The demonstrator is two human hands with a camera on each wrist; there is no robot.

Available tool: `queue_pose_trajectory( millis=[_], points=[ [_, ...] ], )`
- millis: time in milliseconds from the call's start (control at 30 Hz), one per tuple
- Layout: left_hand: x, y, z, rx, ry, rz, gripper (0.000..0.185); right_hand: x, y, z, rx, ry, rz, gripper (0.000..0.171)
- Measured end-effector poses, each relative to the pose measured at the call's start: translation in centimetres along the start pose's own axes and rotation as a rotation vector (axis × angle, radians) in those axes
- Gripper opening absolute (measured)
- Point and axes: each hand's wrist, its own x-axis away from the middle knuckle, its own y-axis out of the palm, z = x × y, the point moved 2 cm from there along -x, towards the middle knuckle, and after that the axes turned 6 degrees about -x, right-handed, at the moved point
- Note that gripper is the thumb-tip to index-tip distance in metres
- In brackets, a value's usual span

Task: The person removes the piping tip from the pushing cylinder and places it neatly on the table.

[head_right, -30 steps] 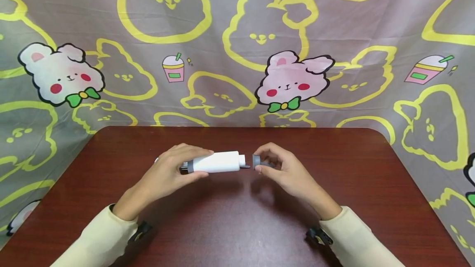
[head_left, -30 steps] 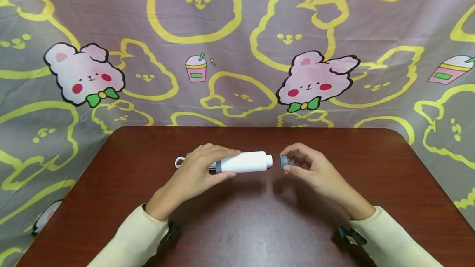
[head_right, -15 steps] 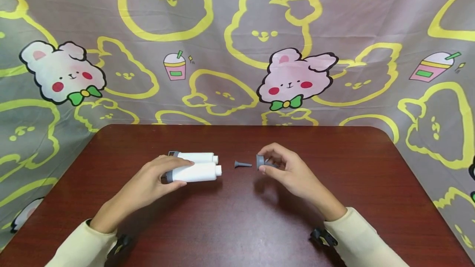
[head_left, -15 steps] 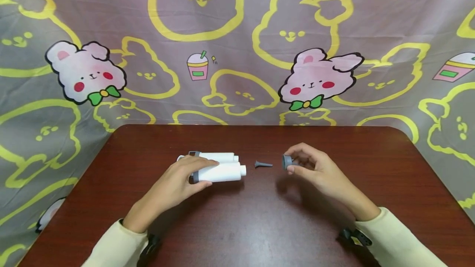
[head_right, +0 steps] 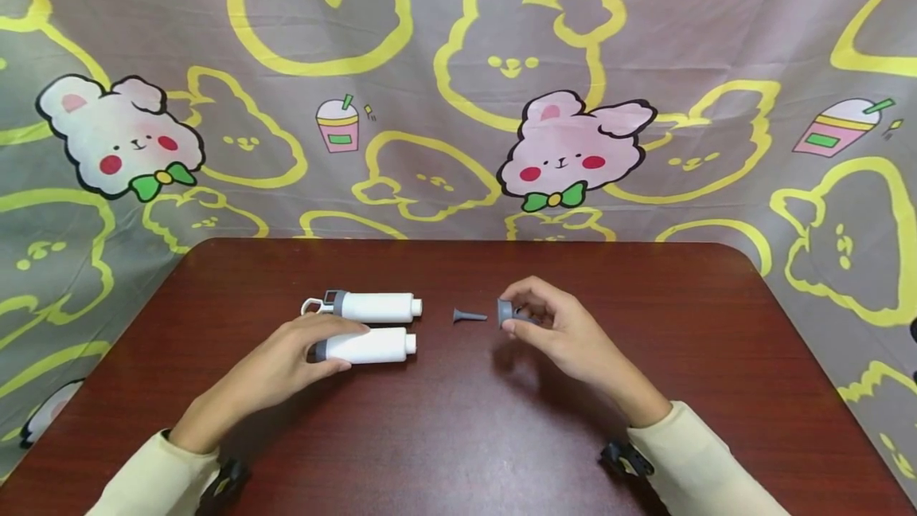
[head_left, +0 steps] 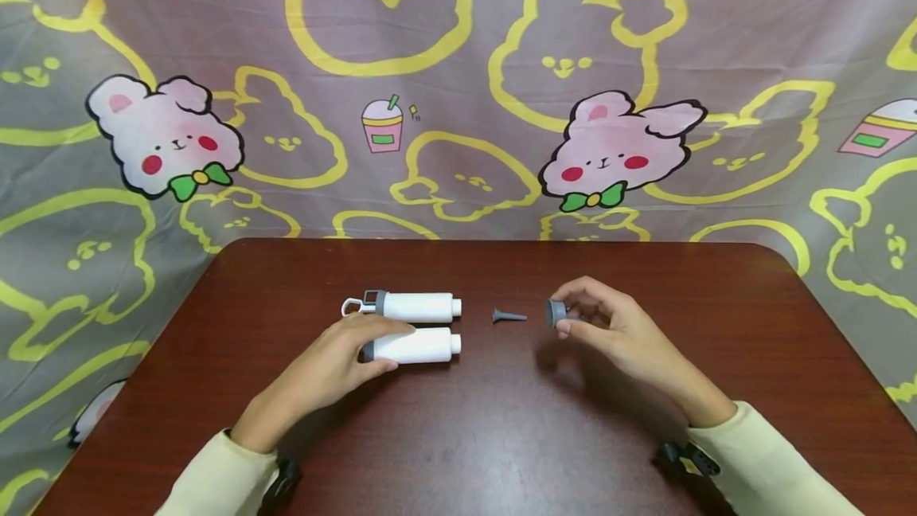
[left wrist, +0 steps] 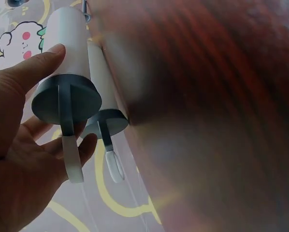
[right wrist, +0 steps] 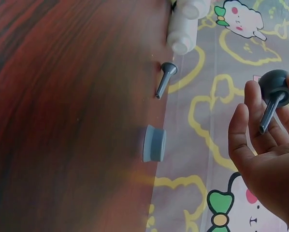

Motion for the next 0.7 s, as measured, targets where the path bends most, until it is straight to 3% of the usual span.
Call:
queue_pose_trajectory(
  millis=[167,400,700],
  points=[
    [-0.24,0.43,-0.23,0.006,0.005,-0.013,0.049,-0.02,0.0,-0.02,-0.002,0.002,-0.009,0.024],
    [-0.43,0.81,-0.47,0.011,-0.039,-0.055,0.047,0.13,-0.23,-0.03,0.015,0.004,0.001,0.025],
    [-0.29,0.72,-0.57,0.01,-0.046,-0.054,0.047,-0.14,0.0,0.19,-0.002,-0.015,-0.014,0.025]
  ],
)
